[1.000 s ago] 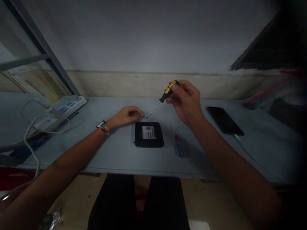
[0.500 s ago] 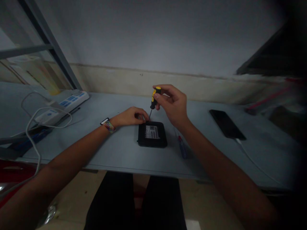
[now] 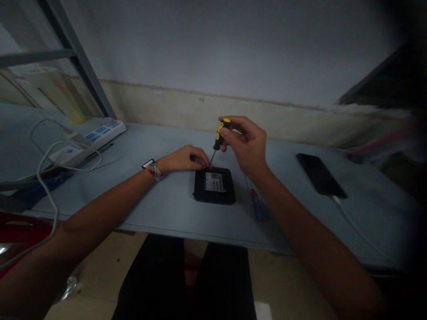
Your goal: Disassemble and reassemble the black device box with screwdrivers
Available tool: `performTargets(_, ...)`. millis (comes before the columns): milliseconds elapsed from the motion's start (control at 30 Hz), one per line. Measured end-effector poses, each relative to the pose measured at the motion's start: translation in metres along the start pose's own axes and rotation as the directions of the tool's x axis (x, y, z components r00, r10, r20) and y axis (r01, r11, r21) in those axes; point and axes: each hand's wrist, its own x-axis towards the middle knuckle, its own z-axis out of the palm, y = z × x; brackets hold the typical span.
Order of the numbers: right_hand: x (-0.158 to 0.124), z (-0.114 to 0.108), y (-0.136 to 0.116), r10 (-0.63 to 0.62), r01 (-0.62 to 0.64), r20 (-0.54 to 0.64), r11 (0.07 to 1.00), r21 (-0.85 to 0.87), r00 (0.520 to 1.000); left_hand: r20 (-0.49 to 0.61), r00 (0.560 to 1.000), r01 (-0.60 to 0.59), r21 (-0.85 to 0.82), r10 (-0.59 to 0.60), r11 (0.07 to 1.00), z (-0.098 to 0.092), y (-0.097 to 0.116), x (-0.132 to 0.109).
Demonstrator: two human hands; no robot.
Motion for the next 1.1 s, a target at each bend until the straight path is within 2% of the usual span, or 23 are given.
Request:
performTargets(367,-0.004,0.0,0.003,-0.021,0.022,0.024,0.999,-0.03,1.0,0.0,1.0,0.014,0.004,-0.014,1.0,0.0,-0.002,-0.001)
performTargets(1100,-0.012,0.004,-0.001,0.109,-0.11,0.031,0.994,0.021,0.994,-0.007,1.0,0.028,0.004,-0.028,1.0,0.002,0.001,0.001)
